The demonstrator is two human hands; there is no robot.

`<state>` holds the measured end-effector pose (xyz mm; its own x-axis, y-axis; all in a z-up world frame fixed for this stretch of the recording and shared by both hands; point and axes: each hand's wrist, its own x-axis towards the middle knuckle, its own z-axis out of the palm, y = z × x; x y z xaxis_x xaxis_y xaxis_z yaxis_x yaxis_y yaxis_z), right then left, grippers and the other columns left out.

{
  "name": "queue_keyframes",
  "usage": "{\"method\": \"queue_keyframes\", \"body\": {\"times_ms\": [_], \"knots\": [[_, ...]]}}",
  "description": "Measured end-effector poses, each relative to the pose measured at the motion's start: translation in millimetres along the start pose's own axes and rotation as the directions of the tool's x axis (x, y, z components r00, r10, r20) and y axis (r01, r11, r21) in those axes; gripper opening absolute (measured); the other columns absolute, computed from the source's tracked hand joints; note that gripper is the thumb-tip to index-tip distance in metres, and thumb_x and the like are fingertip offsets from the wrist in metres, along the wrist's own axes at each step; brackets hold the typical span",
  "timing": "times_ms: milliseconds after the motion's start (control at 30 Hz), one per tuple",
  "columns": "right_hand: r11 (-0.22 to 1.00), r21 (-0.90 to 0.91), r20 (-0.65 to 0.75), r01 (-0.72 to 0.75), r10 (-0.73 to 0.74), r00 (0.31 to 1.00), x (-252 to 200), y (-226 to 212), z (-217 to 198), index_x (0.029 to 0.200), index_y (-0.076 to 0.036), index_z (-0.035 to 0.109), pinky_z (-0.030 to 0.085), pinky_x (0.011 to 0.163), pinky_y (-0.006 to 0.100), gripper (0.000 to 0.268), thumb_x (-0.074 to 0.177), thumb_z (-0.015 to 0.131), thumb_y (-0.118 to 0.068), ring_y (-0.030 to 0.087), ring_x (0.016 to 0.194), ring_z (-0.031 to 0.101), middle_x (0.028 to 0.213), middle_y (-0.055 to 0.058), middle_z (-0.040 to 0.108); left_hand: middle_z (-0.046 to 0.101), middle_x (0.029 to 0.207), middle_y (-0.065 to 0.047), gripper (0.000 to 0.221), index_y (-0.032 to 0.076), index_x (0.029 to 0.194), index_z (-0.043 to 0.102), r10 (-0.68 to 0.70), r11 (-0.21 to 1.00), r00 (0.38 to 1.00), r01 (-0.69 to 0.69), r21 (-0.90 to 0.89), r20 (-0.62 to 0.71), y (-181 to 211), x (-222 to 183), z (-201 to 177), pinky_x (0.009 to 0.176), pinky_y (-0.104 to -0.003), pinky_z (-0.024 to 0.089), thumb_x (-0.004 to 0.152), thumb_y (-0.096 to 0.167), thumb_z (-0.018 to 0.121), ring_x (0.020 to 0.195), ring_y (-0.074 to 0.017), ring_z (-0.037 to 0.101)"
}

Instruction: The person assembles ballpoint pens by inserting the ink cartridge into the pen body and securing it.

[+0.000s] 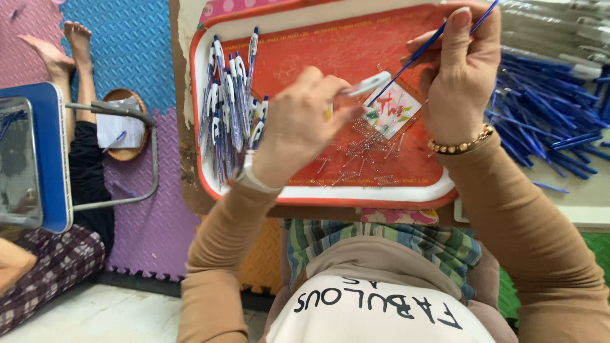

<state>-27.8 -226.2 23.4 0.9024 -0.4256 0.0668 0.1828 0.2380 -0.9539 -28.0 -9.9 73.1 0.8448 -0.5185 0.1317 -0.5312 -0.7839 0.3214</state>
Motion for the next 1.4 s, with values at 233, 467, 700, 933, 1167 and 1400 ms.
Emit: {"method": "queue_keyframes", "body": {"times_ms": [233,467,700,933,1167,1400], "knots": [[0.998,0.053,-0.071,0.043,-0.039,0.997,14,-14,-11,0.115,-0.020,0.056,0.022,0.037,0.022,0.026,0.109,0.054,-0.045,0.015,0.062,0.067,0.088,0.012,0.074,0.055,0.079,0.003,0.034,0.019,0.086,0.066,-0.041,0.906,0.999,0.044,-0.421,0.016,-2,18,34,0.060,-0.040,0.041,0.103,0.048,0.060,0.066,-0.0188,0.059],[0.994,0.093,0.048,-0.065,0.061,0.997,32,9,-33,0.103,-0.008,0.073,0.059,0.057,0.027,0.010,0.101,0.076,-0.017,0.012,0.070,0.066,0.094,0.006,0.075,0.048,0.080,0.003,0.036,0.014,0.087,0.054,-0.071,0.732,0.996,0.019,-0.682,-0.049,-26,15,49,0.064,-0.031,0.038,0.107,0.044,0.059,0.069,-0.0109,0.043],[0.981,0.055,0.187,-0.185,0.171,0.967,-14,6,7,0.105,0.000,0.072,0.028,0.032,0.016,0.019,0.101,0.076,-0.018,0.008,0.043,0.052,0.064,0.011,0.064,0.056,0.075,-0.011,0.030,0.013,0.093,0.066,-0.042,0.727,0.999,0.007,-0.686,-0.034,-22,11,64,0.069,-0.038,0.052,0.104,0.040,0.071,0.070,-0.0294,0.065],[0.949,0.213,0.154,-0.232,0.202,0.967,-17,-4,-2,0.117,-0.001,0.068,0.033,0.034,0.014,0.025,0.106,0.068,-0.023,0.017,0.073,0.075,0.092,0.018,0.076,0.055,0.074,-0.004,0.032,0.020,0.091,0.068,-0.086,0.680,0.992,0.125,-0.723,0.091,-20,11,66,0.069,-0.033,0.050,0.105,0.048,0.065,0.066,-0.0205,0.057],[0.757,-0.546,0.249,0.359,-0.262,0.932,-28,-52,-36,0.115,-0.007,0.077,0.040,0.048,0.024,0.015,0.111,0.077,-0.021,0.014,0.066,0.062,0.088,0.009,0.073,0.056,0.077,-0.006,0.040,0.017,0.113,0.073,-0.009,0.616,0.990,0.115,-0.779,0.140,3,9,47,0.071,-0.038,0.050,0.103,0.055,0.064,0.071,-0.0189,0.057],[-0.017,-0.889,0.449,0.458,-0.237,0.862,-25,-72,-171,0.126,-0.009,0.087,0.051,0.080,0.042,0.007,0.121,0.089,-0.014,0.026,0.097,0.067,0.107,0.008,0.075,0.064,0.093,0.002,0.040,0.015,0.125,0.065,0.017,0.657,0.991,0.091,-0.749,0.135,-7,8,46,0.068,-0.031,0.045,0.110,0.044,0.042,0.075,-0.0120,0.053]]}}
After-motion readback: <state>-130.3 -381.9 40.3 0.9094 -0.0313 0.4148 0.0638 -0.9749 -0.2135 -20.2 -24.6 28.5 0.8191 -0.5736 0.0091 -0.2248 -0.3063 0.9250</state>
